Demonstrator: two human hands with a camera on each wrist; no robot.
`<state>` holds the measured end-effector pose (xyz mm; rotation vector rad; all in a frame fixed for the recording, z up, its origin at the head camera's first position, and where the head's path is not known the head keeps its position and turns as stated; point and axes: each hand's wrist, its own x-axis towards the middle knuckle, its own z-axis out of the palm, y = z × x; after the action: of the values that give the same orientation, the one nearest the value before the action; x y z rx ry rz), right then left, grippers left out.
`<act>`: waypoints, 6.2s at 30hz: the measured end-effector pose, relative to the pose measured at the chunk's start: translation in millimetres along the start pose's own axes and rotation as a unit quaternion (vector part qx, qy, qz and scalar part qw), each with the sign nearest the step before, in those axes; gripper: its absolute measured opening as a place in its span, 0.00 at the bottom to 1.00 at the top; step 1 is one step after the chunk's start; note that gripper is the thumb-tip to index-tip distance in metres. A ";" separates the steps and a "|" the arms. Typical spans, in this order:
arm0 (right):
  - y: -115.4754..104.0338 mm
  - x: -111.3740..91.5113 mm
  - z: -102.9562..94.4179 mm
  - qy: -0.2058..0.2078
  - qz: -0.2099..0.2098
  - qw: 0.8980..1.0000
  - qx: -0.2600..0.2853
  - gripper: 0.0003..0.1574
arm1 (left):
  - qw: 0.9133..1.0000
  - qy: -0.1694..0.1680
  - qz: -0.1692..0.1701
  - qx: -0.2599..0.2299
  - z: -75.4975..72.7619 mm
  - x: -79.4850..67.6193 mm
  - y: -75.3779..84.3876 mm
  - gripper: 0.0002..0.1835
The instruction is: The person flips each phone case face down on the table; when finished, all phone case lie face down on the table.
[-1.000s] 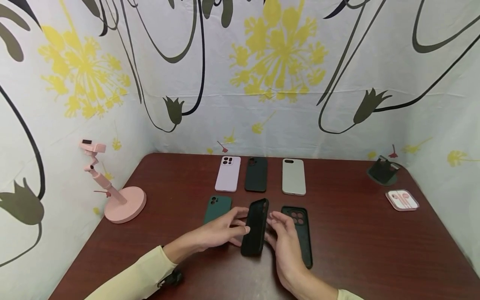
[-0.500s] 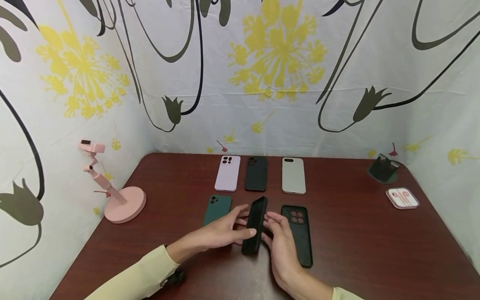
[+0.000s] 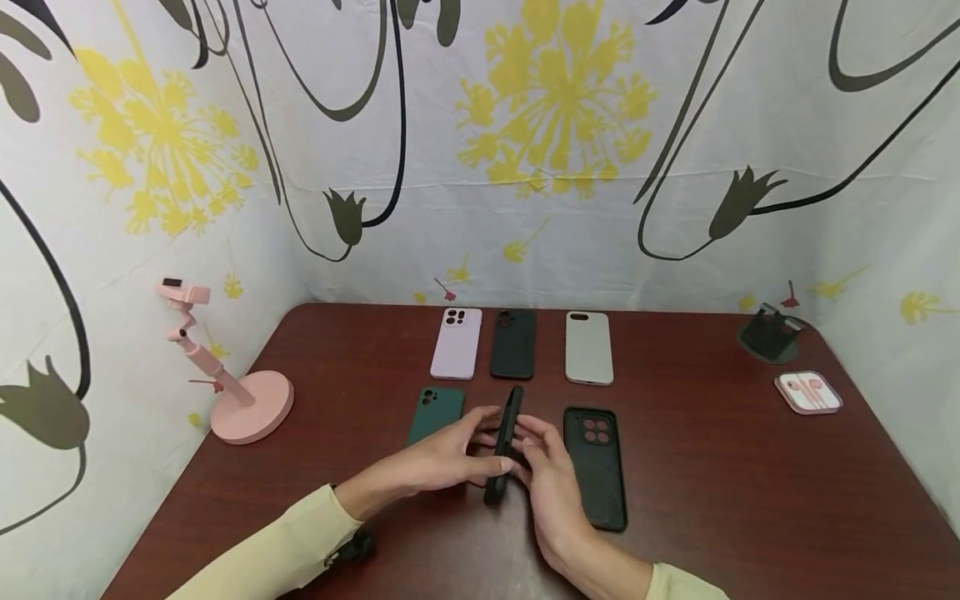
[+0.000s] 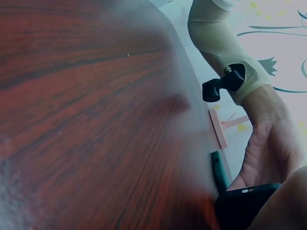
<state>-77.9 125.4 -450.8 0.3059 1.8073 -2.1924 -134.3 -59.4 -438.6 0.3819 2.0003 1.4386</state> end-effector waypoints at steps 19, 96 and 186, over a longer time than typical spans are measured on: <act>0.8 11.6 -4.3 -0.047 0.037 0.998 0.000 0.35 | 0.995 -0.024 0.045 -0.087 -6.6 -8.5 -3.0 0.38; 0.4 22.0 -25.1 -0.008 -0.105 0.916 -0.387 0.55 | 0.966 0.153 0.016 0.209 -19.5 10.4 -6.7 0.25; -28.9 17.5 -146.9 0.018 -0.021 0.876 -0.481 0.42 | 0.990 -0.054 -0.022 0.128 41.9 82.0 30.9 0.31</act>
<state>-106.7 273.1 -458.6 0.0712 2.6427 -1.0514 -173.2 29.4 -445.1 0.5095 2.0956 1.1128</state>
